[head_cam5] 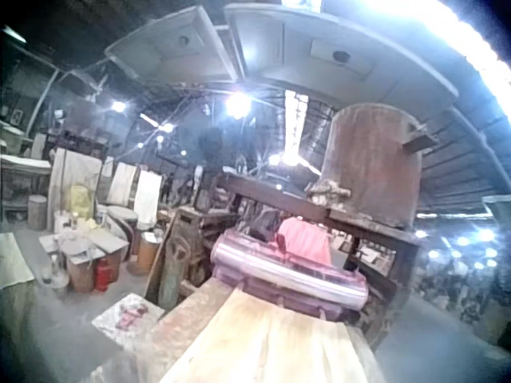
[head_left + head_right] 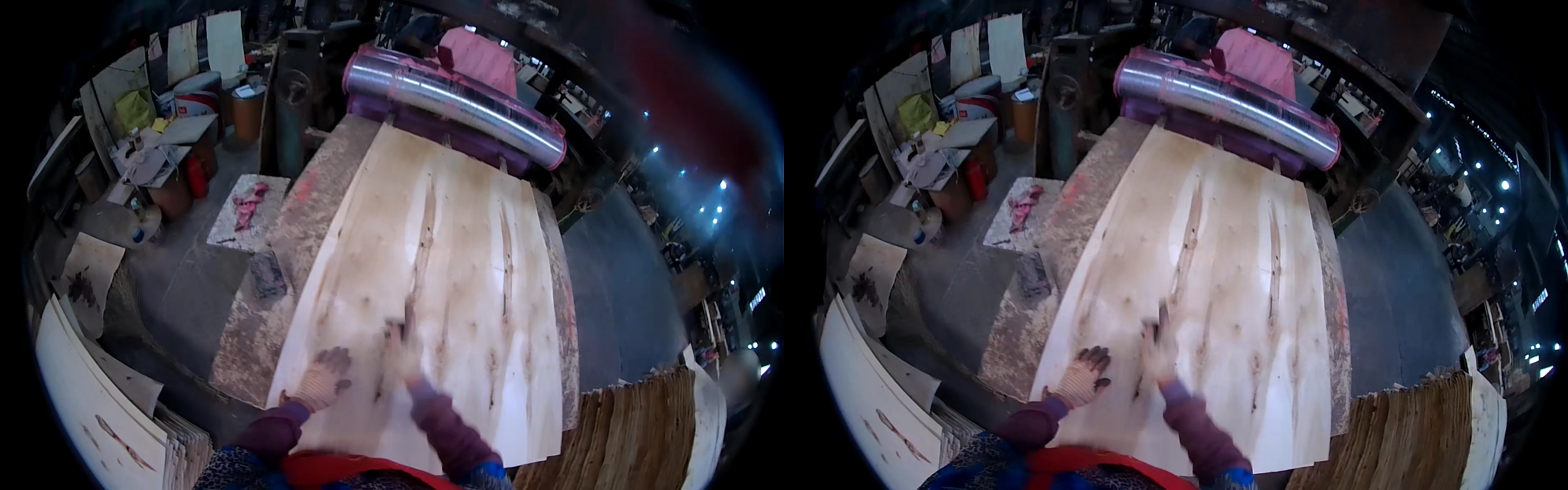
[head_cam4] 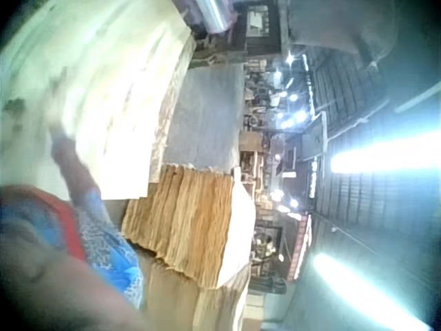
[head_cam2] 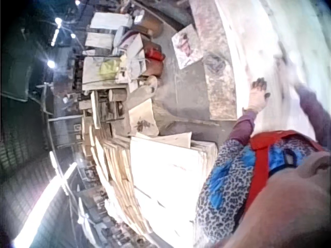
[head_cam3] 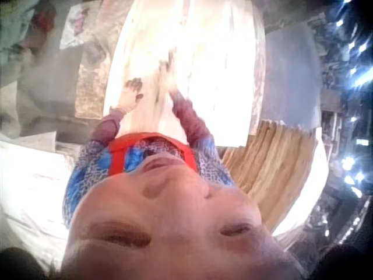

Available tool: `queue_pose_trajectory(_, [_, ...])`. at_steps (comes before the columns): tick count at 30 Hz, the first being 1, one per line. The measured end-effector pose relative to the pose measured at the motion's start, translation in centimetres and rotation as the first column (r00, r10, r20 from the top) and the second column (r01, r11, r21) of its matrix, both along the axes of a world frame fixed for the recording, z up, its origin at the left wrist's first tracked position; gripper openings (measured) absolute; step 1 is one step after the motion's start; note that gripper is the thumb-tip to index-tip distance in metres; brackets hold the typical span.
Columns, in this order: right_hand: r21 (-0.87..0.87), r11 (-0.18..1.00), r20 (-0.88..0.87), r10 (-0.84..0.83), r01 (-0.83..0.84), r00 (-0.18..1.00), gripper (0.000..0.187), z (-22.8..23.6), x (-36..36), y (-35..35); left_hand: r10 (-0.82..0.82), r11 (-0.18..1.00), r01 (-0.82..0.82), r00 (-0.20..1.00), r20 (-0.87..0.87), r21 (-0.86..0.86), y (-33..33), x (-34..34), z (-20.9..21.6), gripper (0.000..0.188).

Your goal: The person applies a pink adhesive substance to the surface of plywood sheets by hand and using a mechanical roller, then stacks the sheets.

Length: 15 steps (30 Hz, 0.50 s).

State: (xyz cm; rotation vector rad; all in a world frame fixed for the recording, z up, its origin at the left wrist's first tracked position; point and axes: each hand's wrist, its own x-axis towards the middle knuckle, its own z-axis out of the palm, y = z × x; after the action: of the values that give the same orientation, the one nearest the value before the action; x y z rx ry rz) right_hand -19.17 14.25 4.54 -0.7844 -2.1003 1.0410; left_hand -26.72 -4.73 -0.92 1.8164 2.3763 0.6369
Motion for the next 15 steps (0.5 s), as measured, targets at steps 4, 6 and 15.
queue_pose_trajectory(4, [0.166,0.986,-0.116,0.011,0.009,0.993,0.062,12.6,-10.4,13.6,-0.012,1.0,0.012,1.0,-0.006,-0.023,0.9,0.3,0.3,0.052])
queue_pose_trajectory(6, [0.106,0.994,-0.199,0.061,-0.04,0.978,0.056,18.1,-13.7,18.8,-0.002,0.999,0.002,1.0,-0.003,-0.034,1.1,0.4,0.8,0.051])
queue_pose_trajectory(15, [0.372,0.815,0.722,0.046,-0.444,0.69,0.061,-5.0,-11.5,11.6,-0.016,0.994,0.017,1.0,0.013,-0.109,2.1,0.3,1.0,0.054])
